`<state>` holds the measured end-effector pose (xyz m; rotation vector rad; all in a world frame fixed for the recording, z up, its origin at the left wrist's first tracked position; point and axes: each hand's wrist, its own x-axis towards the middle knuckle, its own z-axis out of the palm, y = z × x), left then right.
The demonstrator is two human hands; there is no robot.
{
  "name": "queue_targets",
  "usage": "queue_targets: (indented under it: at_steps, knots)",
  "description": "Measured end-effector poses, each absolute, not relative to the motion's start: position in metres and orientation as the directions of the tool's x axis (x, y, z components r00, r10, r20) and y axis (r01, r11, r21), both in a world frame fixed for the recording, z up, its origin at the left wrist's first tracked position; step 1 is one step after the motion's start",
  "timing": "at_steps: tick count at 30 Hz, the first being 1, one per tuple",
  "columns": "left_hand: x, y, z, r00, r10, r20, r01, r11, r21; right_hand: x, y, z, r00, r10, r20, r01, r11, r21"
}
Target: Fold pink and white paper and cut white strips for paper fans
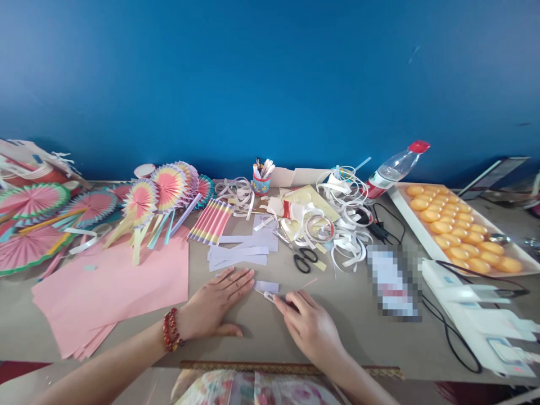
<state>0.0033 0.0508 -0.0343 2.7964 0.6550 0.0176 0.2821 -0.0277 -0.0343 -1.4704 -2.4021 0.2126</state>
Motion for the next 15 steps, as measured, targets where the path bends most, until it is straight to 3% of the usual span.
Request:
queue_targets:
  at_steps: [15]
  knots:
    - [0.003,0.05,-0.034,0.898,0.437,-0.042,0.432,-0.861,0.269,0.269,-0.025,-0.035,-0.418,0.885,0.206,0.839,0.463,-0.286]
